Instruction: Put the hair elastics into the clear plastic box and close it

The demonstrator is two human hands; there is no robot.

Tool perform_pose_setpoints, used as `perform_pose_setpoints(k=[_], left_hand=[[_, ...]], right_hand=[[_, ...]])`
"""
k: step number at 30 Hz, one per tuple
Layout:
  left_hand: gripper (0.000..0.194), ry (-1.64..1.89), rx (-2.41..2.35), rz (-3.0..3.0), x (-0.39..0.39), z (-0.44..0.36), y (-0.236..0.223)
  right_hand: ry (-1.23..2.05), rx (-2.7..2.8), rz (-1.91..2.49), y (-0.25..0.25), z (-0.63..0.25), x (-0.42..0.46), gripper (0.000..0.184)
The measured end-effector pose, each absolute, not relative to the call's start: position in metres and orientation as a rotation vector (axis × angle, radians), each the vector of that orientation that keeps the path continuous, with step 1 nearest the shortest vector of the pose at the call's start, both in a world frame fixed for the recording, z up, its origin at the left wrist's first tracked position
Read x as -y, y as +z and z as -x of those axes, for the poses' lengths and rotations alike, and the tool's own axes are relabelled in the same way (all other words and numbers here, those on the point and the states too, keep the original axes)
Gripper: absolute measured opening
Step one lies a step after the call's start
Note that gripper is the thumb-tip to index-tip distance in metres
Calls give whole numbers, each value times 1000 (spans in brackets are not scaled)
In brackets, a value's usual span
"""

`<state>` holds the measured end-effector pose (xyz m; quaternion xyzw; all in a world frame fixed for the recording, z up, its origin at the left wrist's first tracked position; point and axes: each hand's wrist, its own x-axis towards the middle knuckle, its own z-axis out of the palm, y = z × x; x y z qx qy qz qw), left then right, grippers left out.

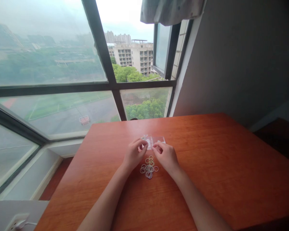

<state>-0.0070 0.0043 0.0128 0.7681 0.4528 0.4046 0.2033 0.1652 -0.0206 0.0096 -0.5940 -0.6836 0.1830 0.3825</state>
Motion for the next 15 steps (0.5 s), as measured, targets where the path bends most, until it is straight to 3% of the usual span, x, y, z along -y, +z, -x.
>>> perform_pose_setpoints(k=[7,15], left_hand=[[12,1253,-1544,-1996,-27,22,-1],[15,1234,-1556,-1943,-31,26,-12]], right_hand=[[488,1817,1524,8,-162,21,11],[528,1873,1522,6,-163,21,9]])
